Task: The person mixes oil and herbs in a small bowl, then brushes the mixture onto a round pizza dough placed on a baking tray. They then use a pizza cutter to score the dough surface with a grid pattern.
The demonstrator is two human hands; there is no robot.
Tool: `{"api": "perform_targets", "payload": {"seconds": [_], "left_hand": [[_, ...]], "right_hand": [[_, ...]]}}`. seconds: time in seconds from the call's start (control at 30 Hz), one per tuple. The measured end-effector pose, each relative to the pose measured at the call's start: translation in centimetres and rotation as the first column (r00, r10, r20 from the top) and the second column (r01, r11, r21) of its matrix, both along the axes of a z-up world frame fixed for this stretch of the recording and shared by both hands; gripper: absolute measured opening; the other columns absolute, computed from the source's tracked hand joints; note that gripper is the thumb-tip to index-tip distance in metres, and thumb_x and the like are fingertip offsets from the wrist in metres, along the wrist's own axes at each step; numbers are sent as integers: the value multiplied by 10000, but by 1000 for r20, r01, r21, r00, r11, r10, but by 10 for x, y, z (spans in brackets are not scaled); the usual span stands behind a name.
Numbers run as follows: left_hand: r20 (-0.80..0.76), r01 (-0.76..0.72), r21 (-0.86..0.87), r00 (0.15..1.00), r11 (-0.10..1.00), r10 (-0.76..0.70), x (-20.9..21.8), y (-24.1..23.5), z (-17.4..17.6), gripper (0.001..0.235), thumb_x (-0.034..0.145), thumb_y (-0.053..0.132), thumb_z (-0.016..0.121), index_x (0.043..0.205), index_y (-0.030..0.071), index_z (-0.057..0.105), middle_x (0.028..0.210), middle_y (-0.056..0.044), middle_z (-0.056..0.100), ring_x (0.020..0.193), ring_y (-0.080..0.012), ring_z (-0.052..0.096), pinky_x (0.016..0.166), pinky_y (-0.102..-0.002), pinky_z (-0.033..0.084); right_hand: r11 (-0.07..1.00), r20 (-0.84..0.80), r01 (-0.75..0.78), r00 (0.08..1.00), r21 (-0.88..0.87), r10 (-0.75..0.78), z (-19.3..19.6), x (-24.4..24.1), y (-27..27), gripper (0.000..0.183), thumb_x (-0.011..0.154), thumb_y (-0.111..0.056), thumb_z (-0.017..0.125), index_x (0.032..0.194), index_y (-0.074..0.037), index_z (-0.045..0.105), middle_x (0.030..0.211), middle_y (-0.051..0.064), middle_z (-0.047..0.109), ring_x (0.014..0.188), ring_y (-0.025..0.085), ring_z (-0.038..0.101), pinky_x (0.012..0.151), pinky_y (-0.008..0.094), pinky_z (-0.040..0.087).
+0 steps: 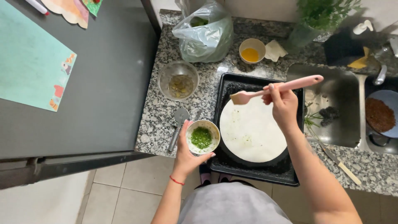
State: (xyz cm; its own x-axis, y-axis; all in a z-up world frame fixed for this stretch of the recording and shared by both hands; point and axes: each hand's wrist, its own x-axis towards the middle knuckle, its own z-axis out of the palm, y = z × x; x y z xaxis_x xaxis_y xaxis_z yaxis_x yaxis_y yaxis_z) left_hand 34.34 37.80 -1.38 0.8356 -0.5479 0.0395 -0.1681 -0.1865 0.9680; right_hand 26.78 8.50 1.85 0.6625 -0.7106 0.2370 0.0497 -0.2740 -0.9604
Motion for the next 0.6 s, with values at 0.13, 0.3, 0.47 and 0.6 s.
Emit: {"api": "perform_targets", "payload": {"seconds": [0.13,0.3,0.47,0.6], "left_hand": [[49,68,-5,996,998,-68,-4,-24,-14,1254,390,212,940,1433,106,251,1396,-156,418,1297,-347,373,1096,-467,285],[132,174,3,976,985,-172,-10,-50,-12,1161,469,258,908,1419,90,261,1393,-168,413,1295,-371,356,1080,-508,272],[129,190,-10,974,982,-187,-5,-58,-16,1167,471,214,910,1426,95,249,1398,-159,405,1297,-356,356,1086,-484,269],[94,113,7,989,994,-113,4,-47,-30,1180,447,162,918,1427,105,264,1399,-150,400,1293,-340,370,1094,-461,273]], "right_hand": [[983,32,-128,990,-134,134,15,-19,47,263,981,-142,515,796,-4,640,580,120,605,497,200,598,530,277,522],[874,-133,-335,942,-353,307,3,-25,78,186,909,-199,577,772,-86,632,713,22,690,500,162,603,500,264,500],[987,-70,87,994,135,-79,-6,-51,51,237,976,-171,512,832,-25,631,609,105,621,522,160,593,528,259,527],[895,-135,275,961,350,-242,-29,-72,34,279,1019,-219,466,866,-34,606,623,79,595,541,96,575,531,187,496]]}}
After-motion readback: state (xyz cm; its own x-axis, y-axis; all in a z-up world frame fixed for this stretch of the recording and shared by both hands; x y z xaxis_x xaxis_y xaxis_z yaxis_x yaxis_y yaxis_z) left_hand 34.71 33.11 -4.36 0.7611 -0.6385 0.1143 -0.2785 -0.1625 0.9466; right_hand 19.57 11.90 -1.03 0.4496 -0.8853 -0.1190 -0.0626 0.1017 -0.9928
